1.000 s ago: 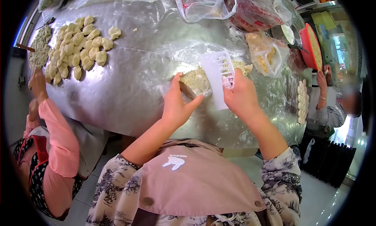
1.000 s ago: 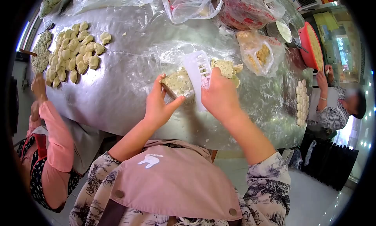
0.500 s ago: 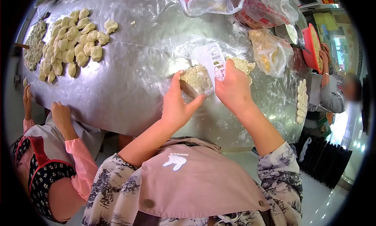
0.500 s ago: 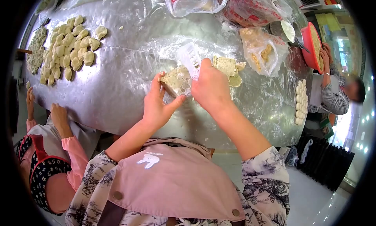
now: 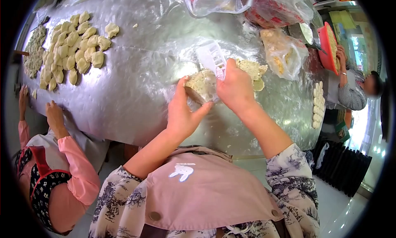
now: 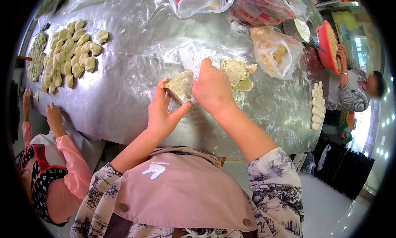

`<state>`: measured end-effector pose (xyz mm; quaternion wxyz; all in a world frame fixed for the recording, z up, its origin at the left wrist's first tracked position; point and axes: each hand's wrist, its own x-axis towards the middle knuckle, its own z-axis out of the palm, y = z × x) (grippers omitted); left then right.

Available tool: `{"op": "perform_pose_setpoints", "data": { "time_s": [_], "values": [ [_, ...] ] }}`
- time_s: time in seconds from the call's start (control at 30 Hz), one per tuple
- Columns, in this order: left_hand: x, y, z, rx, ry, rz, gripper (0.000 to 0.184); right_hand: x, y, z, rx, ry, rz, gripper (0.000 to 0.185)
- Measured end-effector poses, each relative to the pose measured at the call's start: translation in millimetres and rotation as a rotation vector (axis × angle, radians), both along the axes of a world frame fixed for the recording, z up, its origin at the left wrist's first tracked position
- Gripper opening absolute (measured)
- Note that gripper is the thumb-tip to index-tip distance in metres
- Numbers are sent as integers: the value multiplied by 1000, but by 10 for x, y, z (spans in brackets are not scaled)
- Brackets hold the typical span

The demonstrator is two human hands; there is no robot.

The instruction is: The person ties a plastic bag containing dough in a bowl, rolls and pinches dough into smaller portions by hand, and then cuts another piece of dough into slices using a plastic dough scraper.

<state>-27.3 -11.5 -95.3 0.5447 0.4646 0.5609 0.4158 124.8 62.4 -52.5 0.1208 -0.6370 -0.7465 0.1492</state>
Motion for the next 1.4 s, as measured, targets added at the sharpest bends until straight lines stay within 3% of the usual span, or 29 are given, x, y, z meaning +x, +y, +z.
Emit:
{"op": "perform_pose_setpoints", "data": {
  "time_s": [0.3,0.4,0.7,0.9,0.97,1.4],
  "values": [
    [22,-53,-154,165,138,41,90,89,60,-152,-6,29,-50,23],
    [-24,-30,-23,31,-16,-14,90,344,140,-290,-37,103,-120,22],
    [-48,6,-62,19,-22,-19,88,580,-224,-122,119,197,-253,20],
    [-24,8,-91,23,-89,-10,89,493,-447,576,255,136,-17,20],
    [-12,10,-75,34,-85,-3,89,428,-562,666,167,168,-23,19],
    [-30,7,-63,45,56,-20,88,280,-454,427,69,103,95,22]
  ]
}}
